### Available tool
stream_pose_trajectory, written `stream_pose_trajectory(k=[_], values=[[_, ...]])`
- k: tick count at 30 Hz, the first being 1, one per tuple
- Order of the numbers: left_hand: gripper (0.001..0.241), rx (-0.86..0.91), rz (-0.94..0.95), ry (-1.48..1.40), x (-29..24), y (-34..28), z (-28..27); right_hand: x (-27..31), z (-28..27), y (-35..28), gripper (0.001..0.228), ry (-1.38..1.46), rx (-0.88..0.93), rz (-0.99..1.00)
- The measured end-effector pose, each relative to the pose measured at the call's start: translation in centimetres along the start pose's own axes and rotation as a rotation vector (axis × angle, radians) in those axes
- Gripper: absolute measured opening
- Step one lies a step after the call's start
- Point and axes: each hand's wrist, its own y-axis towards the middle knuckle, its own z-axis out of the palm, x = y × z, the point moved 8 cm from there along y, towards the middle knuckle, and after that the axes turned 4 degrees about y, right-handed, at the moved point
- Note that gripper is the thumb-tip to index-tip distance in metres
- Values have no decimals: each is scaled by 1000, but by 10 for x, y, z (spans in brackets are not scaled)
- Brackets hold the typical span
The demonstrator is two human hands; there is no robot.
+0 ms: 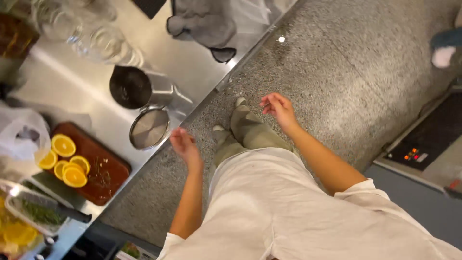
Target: The person prepares ingredients and utensils for a beverage, including washing hands, cleaning a pitcher, and using tongs to remove a bag from a pot.
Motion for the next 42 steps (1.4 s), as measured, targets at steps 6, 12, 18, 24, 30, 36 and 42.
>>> stream_pose_trajectory(k=[6, 12, 18, 24, 30, 36, 42], values=[[17, 725, -11, 229, -4, -95, 137, 54, -89, -85, 16, -80, -300, -273], [36, 1107, 176, 124, -52, -166, 318, 94, -197, -136, 13, 51, -484, -420], [35, 1369, 91, 68, -27, -290, 476, 114, -342, -177, 11, 190, -638, -434], [18, 1333, 25, 108, 7, -364, 571, 175, -469, -209, 14, 173, -705, -482], [15, 1265, 35, 72, -11, -374, 640, 242, -506, -169, 22, 81, -575, -437], [13, 1166, 85, 22, -13, -329, 712, 314, -514, -78, 22, -17, -402, -436], [14, 1191, 79, 11, -22, -313, 830, 403, -570, -10, 19, -119, -460, -460]])
